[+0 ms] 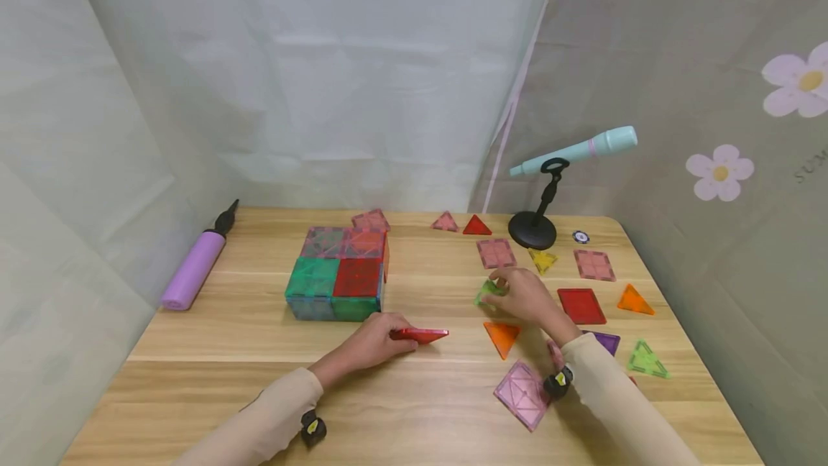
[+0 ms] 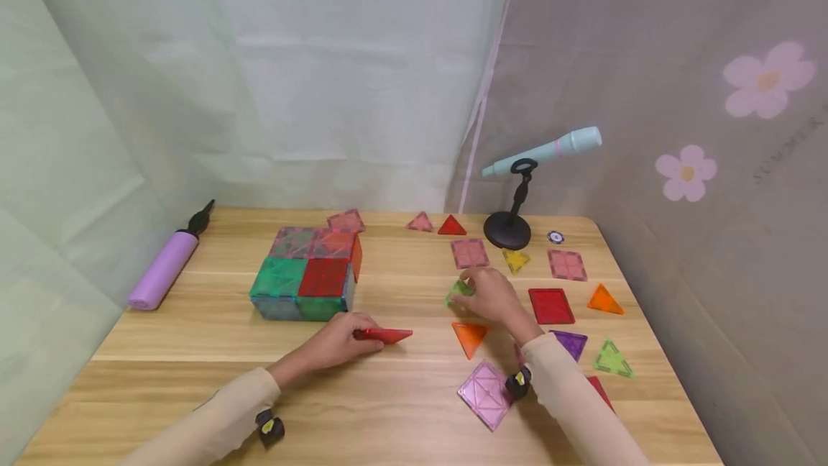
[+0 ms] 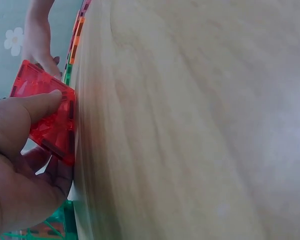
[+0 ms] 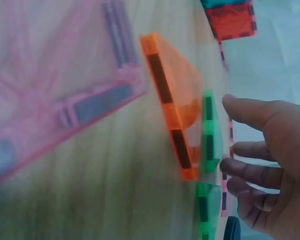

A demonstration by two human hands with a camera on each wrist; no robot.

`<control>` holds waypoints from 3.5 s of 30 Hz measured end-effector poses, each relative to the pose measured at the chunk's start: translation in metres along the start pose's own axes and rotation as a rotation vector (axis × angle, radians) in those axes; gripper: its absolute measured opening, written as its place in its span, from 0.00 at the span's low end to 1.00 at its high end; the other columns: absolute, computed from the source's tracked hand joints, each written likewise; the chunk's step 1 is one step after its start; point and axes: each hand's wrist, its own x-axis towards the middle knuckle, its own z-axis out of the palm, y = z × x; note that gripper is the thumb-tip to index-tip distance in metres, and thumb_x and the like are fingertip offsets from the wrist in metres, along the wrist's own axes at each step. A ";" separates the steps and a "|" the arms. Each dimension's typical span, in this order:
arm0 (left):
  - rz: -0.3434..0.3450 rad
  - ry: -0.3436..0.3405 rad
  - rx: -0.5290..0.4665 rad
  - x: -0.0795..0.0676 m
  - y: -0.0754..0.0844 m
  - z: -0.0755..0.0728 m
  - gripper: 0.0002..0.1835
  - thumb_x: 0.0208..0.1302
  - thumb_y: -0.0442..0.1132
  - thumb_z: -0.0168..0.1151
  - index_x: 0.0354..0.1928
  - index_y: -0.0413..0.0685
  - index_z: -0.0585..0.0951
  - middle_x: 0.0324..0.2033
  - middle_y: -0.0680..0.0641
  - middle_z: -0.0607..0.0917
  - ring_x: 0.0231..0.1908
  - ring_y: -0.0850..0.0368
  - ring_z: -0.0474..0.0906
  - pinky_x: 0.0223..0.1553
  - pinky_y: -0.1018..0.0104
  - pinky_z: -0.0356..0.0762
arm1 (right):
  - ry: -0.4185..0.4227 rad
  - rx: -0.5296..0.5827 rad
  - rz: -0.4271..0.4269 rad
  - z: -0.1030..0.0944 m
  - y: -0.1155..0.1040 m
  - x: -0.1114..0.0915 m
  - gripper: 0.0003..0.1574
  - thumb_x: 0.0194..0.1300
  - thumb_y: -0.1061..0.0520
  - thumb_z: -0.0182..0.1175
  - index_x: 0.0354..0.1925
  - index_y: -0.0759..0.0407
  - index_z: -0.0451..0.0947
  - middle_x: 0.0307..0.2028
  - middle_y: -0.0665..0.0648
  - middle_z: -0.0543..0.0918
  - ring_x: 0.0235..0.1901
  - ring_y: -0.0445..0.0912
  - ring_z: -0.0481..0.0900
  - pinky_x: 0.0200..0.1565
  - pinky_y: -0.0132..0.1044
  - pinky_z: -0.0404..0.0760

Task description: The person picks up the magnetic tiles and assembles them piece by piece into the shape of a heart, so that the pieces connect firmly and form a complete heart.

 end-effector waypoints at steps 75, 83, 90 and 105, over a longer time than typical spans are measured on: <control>-0.102 0.200 0.023 0.003 0.027 0.027 0.22 0.67 0.37 0.69 0.61 0.40 0.79 0.26 0.56 0.76 0.27 0.66 0.68 0.29 0.70 0.69 | -0.067 0.576 -0.013 0.053 -0.068 0.030 0.29 0.71 0.51 0.65 0.67 0.57 0.77 0.69 0.63 0.73 0.67 0.60 0.73 0.66 0.54 0.73; -0.143 0.244 -0.040 0.007 0.026 0.031 0.22 0.69 0.36 0.67 0.62 0.37 0.77 0.34 0.51 0.82 0.33 0.63 0.78 0.34 0.69 0.76 | -0.093 0.720 0.052 0.053 -0.074 0.039 0.31 0.71 0.54 0.65 0.69 0.62 0.73 0.66 0.63 0.76 0.59 0.58 0.81 0.50 0.46 0.86; -0.180 0.284 -0.040 0.013 0.028 0.036 0.24 0.73 0.34 0.60 0.67 0.31 0.70 0.41 0.44 0.79 0.41 0.54 0.74 0.43 0.59 0.74 | -0.103 0.866 0.109 0.055 -0.078 0.056 0.31 0.71 0.56 0.64 0.68 0.66 0.72 0.66 0.67 0.75 0.59 0.60 0.81 0.49 0.44 0.86; -0.232 0.418 -0.142 0.030 0.025 0.046 0.26 0.70 0.23 0.53 0.69 0.26 0.64 0.55 0.30 0.77 0.52 0.37 0.77 0.55 0.42 0.75 | -0.107 0.884 0.139 0.055 -0.080 0.083 0.30 0.72 0.56 0.64 0.68 0.63 0.74 0.65 0.64 0.78 0.50 0.51 0.86 0.54 0.51 0.83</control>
